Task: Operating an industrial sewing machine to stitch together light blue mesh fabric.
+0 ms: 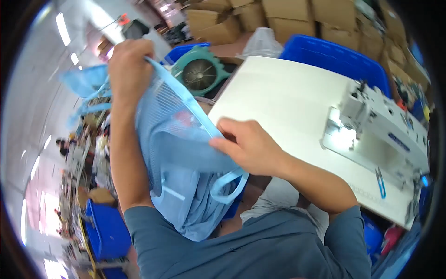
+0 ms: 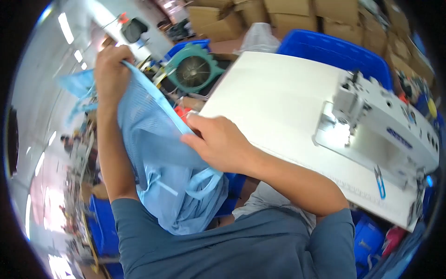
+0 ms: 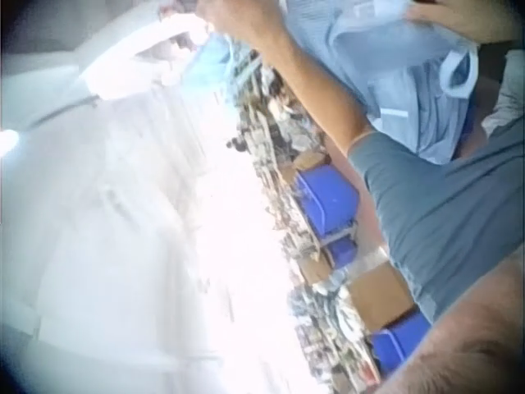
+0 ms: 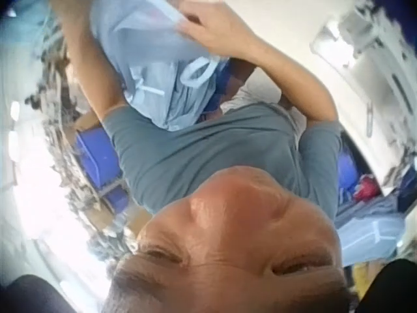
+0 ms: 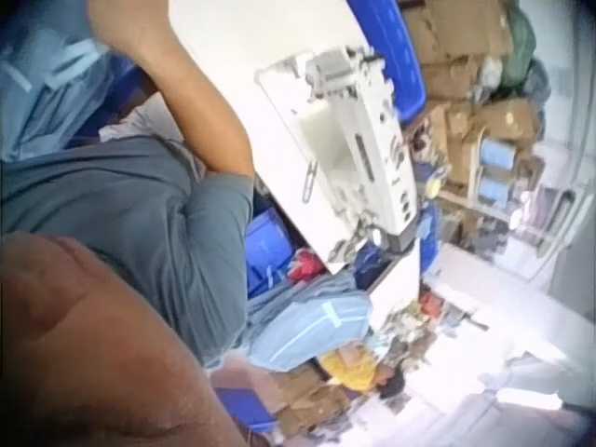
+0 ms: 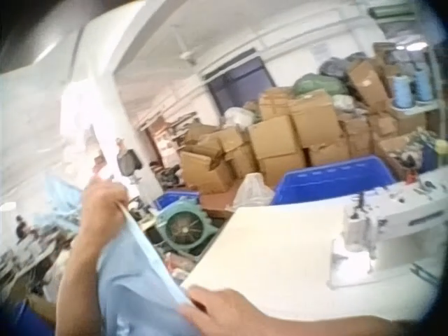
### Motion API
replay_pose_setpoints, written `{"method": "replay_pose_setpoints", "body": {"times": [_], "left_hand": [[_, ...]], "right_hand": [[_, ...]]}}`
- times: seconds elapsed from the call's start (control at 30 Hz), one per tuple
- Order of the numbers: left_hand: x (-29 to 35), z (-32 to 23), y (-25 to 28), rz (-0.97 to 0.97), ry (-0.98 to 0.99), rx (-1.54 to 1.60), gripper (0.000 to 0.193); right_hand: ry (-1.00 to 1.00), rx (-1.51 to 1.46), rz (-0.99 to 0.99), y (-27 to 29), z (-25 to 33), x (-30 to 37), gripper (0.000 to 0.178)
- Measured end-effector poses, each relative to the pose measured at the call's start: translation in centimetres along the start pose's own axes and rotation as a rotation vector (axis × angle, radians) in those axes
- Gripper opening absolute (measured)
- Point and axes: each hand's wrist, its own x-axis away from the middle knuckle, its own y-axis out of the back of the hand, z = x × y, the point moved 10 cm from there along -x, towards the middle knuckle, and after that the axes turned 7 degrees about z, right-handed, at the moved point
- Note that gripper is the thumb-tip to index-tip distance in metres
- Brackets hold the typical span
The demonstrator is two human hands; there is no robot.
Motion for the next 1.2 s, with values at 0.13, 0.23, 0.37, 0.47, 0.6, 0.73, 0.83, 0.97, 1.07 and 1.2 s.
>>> {"method": "replay_pose_setpoints", "body": {"times": [0.13, 0.23, 0.37, 0.47, 0.6, 0.73, 0.83, 0.97, 1.07, 1.2], "left_hand": [[-4.7, -16.8, -14.2, 0.169, -0.454, 0.239, 0.005], [-4.3, -29.4, -25.8, 0.345, -0.649, 0.399, 0.004], [-3.2, -43.1, -34.7, 0.566, -0.759, 0.621, 0.009], [-2.9, -45.4, -36.0, 0.369, -0.710, 0.911, 0.011], [-3.9, -46.5, -37.6, 0.443, -0.645, 1.031, 0.011], [-4.3, -46.1, -36.3, 0.482, -0.715, 1.062, 0.012], [-4.2, -44.6, -34.4, 0.433, -0.755, 0.937, 0.031], [-2.8, -41.2, -26.6, 0.331, -0.771, 0.924, 0.037], [-1.4, -38.7, -21.9, 0.460, -0.717, 0.977, 0.034], [3.8, -36.8, -17.9, 0.656, -0.475, 1.060, 0.030]], "right_hand": [[-0.478, -0.312, -0.106, 2.8, -12.0, 11.5, 0.023], [-0.554, -0.654, -0.380, 4.2, -17.9, 19.4, 0.017], [-0.731, -0.518, -0.533, 7.2, -22.4, 28.8, 0.016], [-0.980, -0.391, -0.537, 9.0, -20.8, 30.7, 0.014], [-0.910, -0.228, -0.725, 11.7, -20.2, 30.2, 0.021], [-0.674, -0.408, -0.890, 15.2, -21.1, 29.3, 0.033], [-0.767, -0.458, -0.775, 15.0, -21.9, 29.0, 0.033], [-0.697, -0.496, -0.743, 14.7, -21.8, 28.7, 0.033], [-0.653, -0.505, -0.747, 14.9, -21.4, 29.3, 0.031], [-0.651, -0.500, -0.714, 14.7, -21.1, 29.3, 0.028]]}}
